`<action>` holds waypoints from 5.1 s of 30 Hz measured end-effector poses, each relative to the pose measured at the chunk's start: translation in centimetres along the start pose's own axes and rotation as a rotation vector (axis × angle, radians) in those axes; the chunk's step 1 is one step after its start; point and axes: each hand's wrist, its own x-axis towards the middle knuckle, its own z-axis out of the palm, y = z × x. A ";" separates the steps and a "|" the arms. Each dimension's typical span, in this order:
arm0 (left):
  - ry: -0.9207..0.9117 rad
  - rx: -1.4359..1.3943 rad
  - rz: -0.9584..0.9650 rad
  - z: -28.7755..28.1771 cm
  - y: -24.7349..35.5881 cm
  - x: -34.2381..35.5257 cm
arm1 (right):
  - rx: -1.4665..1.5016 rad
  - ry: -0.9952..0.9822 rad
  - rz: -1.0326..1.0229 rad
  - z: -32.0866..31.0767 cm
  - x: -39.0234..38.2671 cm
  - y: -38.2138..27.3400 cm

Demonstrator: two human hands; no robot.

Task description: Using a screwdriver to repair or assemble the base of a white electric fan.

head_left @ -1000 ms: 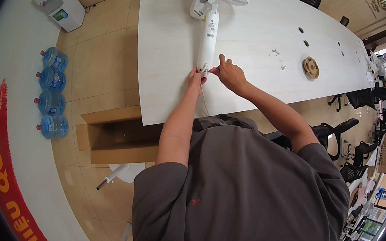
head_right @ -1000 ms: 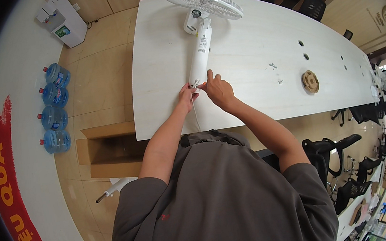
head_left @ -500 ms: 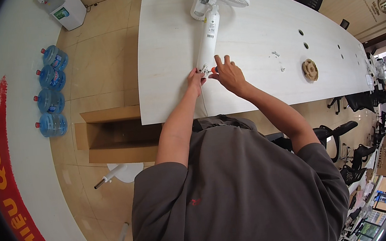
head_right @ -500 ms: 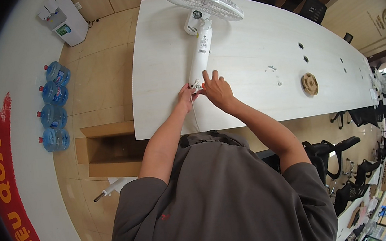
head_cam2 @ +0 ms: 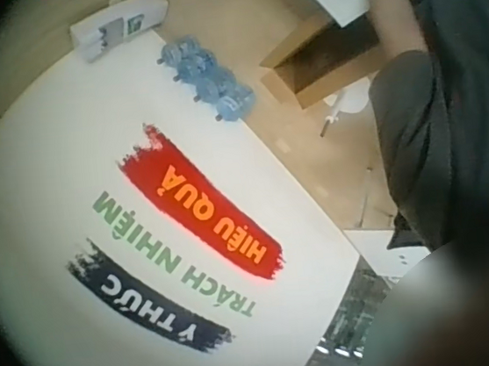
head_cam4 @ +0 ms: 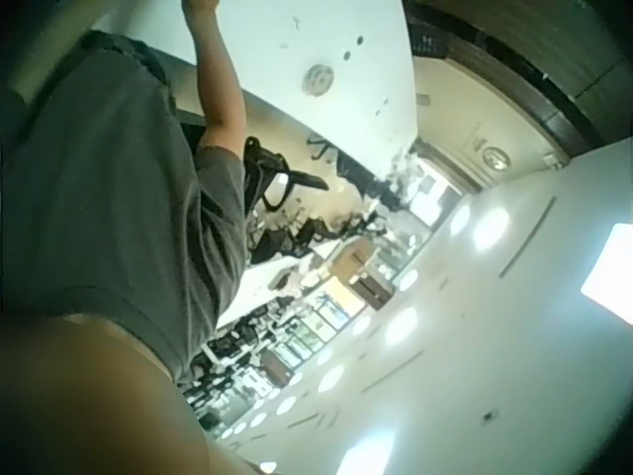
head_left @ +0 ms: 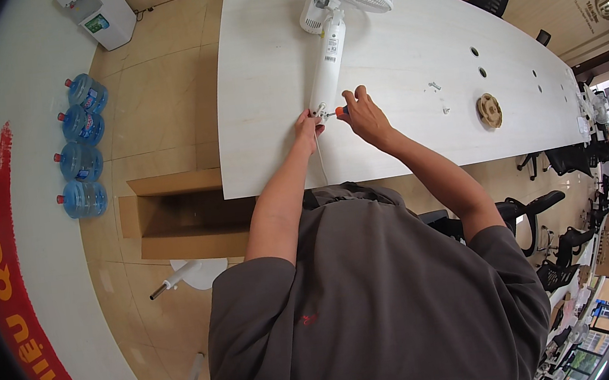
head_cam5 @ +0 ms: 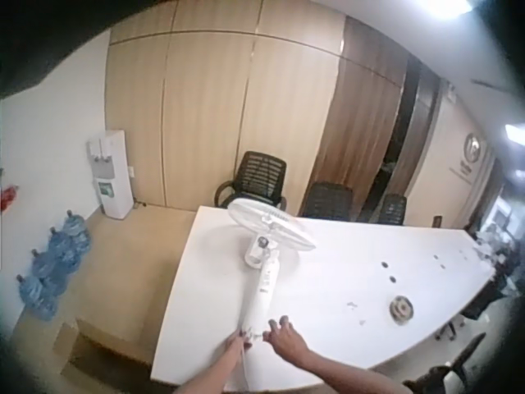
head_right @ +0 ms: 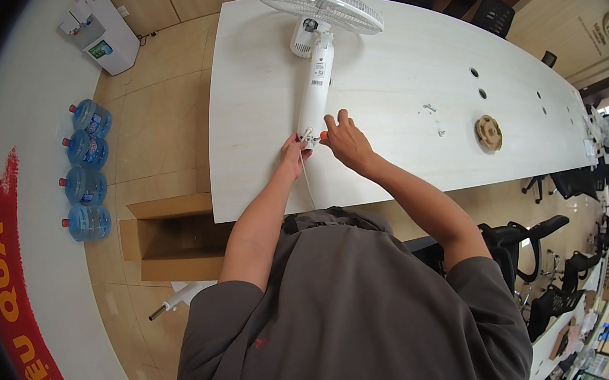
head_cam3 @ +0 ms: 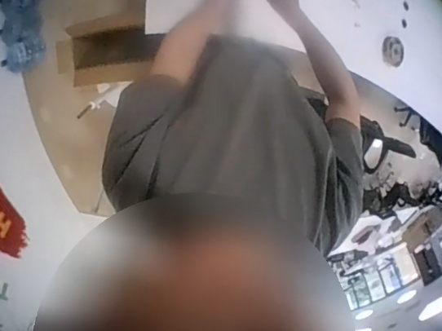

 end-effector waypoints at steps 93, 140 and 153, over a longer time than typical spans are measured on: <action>-0.002 0.024 -0.014 0.1 0.3 -0.6 | 0.070 -0.050 0.007 0.6 0.7 0.5; -0.042 -0.023 -0.016 -0.2 -0.1 -0.5 | -0.020 -0.023 -0.208 1.1 1.0 -0.7; -0.036 0.011 -0.029 0.3 0.5 -1.4 | 0.117 0.087 0.014 1.4 1.2 0.0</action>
